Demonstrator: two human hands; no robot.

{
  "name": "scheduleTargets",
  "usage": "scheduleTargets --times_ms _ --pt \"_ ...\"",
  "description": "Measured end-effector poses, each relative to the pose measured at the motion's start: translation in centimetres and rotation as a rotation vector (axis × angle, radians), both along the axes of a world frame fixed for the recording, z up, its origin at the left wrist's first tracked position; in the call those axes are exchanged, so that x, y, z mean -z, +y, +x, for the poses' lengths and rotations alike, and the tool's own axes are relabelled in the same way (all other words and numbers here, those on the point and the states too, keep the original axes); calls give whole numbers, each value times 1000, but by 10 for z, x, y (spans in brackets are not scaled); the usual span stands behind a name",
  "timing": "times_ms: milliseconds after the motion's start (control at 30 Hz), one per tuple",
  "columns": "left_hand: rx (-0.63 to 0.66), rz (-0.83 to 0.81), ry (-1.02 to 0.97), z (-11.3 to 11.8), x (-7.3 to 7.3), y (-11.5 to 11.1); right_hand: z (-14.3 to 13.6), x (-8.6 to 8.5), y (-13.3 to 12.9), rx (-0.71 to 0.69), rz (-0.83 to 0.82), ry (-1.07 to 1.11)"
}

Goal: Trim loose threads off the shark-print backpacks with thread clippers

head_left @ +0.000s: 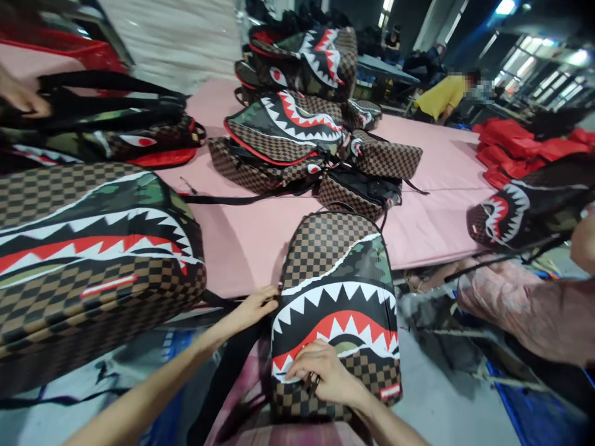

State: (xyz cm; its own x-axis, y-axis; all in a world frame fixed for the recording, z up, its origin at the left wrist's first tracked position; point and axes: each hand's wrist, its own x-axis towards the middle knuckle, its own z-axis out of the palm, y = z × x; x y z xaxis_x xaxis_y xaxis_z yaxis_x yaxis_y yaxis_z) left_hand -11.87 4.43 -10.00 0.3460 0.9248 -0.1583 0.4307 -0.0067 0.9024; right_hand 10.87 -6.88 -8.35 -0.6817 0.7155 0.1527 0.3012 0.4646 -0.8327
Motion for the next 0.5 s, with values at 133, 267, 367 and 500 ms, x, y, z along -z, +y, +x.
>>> scheduleTargets --times_ms 133,267,367,500 --pt "14 122 157 -22 -11 -38 4 -28 -5 -26 -52 100" --pt "6 203 180 -27 -47 -50 7 -53 -13 78 -127 211" --pt "-29 60 115 -32 -61 -47 -1 -39 -14 19 -45 167" --pt "-437 -78 -24 -41 -65 -6 -27 5 -14 -95 57 0"
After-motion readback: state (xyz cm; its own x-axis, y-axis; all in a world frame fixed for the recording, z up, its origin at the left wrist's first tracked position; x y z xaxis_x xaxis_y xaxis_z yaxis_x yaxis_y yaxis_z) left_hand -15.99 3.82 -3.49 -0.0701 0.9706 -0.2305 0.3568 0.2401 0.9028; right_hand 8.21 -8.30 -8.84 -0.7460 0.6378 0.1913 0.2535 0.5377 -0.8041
